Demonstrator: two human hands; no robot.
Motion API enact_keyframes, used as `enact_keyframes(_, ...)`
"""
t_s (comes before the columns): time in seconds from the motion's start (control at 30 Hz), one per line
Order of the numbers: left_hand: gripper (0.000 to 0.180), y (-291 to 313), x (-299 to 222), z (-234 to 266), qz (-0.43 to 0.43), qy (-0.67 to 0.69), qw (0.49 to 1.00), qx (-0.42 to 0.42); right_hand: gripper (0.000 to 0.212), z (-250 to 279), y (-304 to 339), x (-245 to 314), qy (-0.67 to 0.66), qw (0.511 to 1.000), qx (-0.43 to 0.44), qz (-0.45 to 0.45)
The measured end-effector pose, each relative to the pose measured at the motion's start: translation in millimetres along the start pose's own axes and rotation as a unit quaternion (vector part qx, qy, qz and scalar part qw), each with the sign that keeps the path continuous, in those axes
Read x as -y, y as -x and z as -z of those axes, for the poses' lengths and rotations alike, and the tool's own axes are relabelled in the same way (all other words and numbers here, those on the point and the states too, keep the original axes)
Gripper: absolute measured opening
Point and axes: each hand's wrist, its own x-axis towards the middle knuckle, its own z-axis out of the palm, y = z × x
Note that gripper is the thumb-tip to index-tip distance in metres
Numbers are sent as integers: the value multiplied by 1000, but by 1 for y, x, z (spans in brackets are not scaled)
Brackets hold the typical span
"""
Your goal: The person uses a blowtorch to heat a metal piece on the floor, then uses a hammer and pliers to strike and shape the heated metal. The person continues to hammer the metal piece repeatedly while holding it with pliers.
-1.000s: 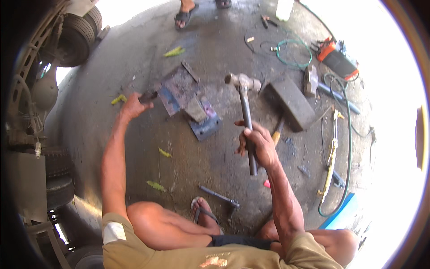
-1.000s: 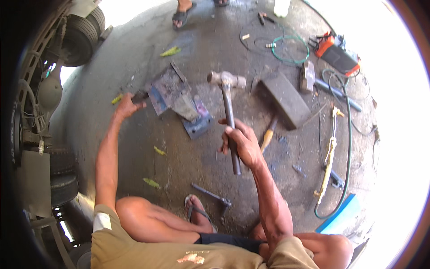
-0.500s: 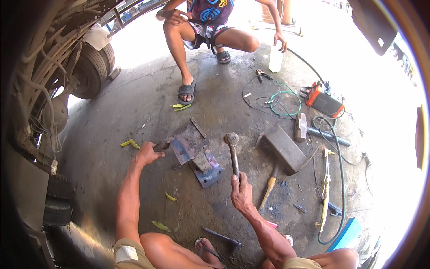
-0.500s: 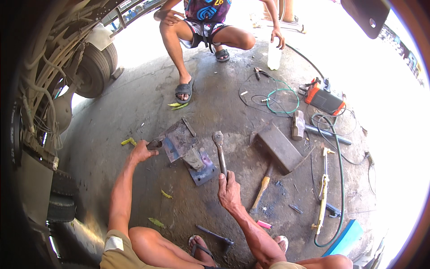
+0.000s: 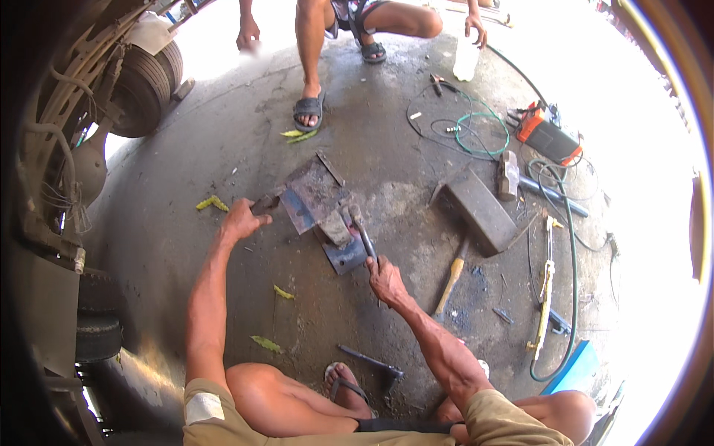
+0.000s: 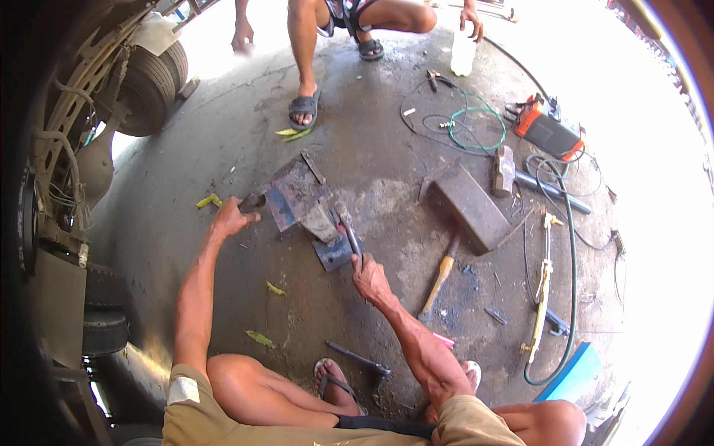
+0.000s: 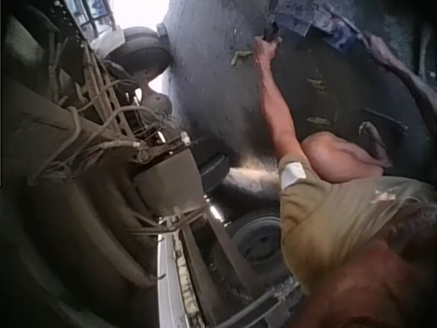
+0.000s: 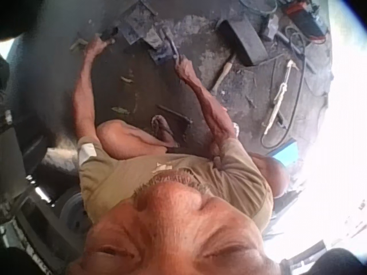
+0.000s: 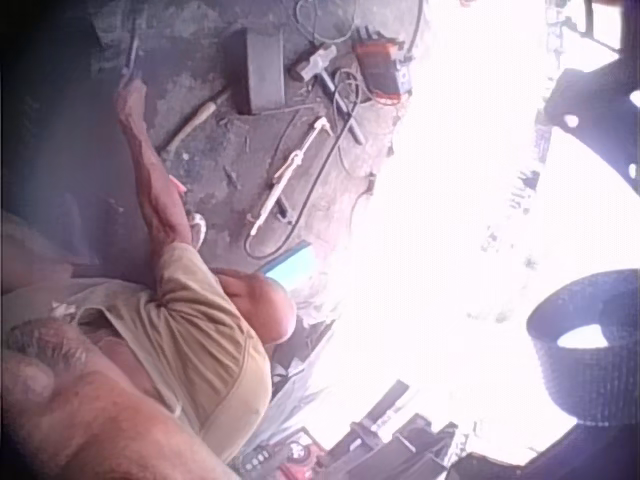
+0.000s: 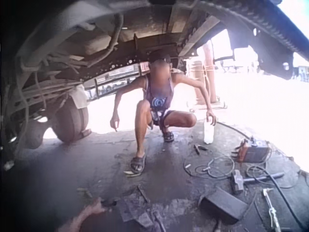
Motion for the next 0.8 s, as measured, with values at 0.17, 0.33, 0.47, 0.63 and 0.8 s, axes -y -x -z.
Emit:
enact_keyframes(0.17,36,12,-25,23,27,36,998,46,43,32,21,27,-35,997,-59,46)
enact_keyframes(0.33,33,12,-28,19,23,57,997,46,37,26,36,45,-134,963,-156,176)
enact_keyframes(0.47,33,14,-26,21,28,53,997,47,38,-9,22,16,-64,990,-83,93)
enact_keyframes(0.63,34,5,-30,21,18,29,999,38,54,-13,-12,-16,-4,1000,15,-5)
enact_keyframes(0.8,34,10,-37,27,26,24,999,31,53,46,25,22,-64,998,-13,-8)
